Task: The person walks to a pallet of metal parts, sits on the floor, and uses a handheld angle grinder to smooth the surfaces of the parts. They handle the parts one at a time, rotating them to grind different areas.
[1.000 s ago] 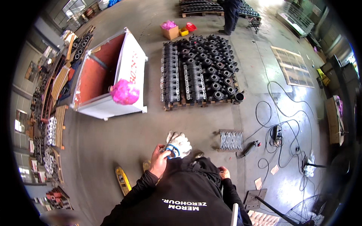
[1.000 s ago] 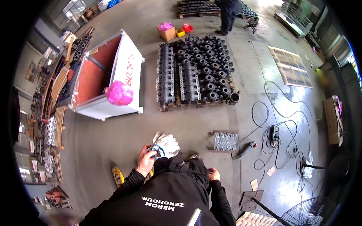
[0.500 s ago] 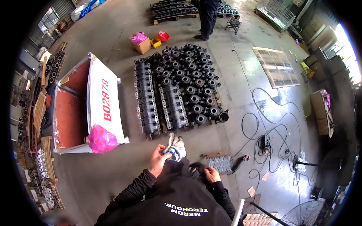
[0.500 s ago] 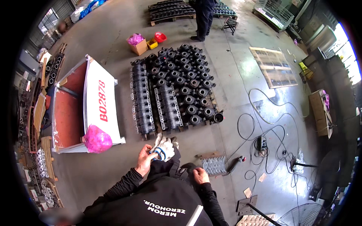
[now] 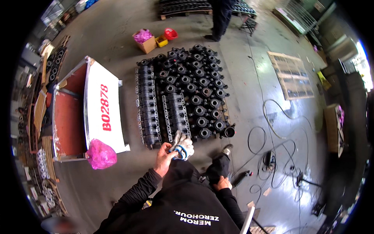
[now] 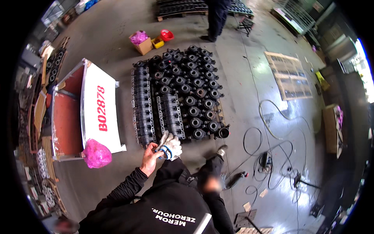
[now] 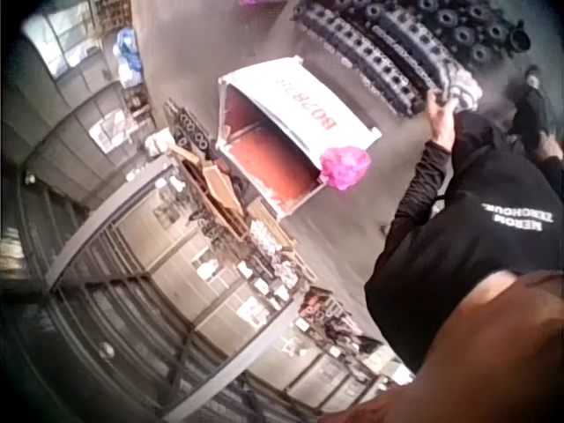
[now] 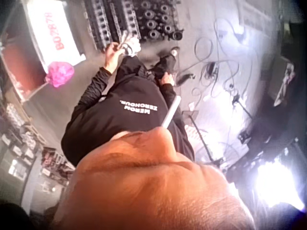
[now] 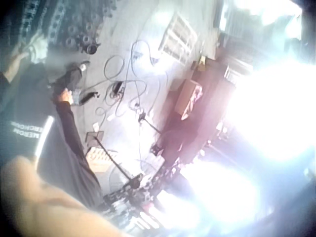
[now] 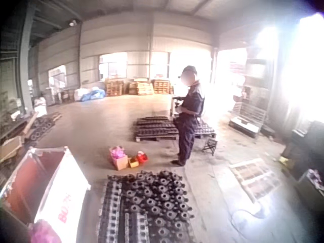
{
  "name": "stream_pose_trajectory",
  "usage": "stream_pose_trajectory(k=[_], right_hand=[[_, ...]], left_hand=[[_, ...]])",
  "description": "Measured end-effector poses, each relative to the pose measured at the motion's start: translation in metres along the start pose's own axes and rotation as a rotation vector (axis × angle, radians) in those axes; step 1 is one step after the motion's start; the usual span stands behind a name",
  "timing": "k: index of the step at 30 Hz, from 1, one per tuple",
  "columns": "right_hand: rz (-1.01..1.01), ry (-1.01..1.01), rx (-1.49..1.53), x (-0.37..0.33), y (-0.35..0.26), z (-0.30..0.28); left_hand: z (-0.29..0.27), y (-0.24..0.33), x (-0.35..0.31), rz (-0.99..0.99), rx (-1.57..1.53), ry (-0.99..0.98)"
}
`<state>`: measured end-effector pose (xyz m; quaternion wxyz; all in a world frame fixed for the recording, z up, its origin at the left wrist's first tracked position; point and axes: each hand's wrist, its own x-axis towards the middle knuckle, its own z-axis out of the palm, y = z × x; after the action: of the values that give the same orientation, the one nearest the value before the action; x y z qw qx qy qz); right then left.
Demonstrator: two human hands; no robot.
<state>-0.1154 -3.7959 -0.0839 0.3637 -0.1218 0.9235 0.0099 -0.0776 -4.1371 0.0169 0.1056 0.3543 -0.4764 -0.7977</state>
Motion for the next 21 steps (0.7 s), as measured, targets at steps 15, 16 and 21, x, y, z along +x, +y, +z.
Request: stream_pose_trajectory(k=[15, 16, 21], right_hand=[[-0.905, -0.875, 0.091, 0.172, 0.139, 0.016], [-0.894, -0.629, 0.11, 0.172, 0.134, 0.035], [-0.489, -0.871, 0.038, 0.114, 0.105, 0.088]], left_hand=[[0.176, -0.115, -0.006, -0.135, 0.168, 0.498], [0.192, -0.126, 0.005, -0.163, 0.099, 0.458], [0.225, -0.146, 0.006, -0.294, 0.005, 0.452]])
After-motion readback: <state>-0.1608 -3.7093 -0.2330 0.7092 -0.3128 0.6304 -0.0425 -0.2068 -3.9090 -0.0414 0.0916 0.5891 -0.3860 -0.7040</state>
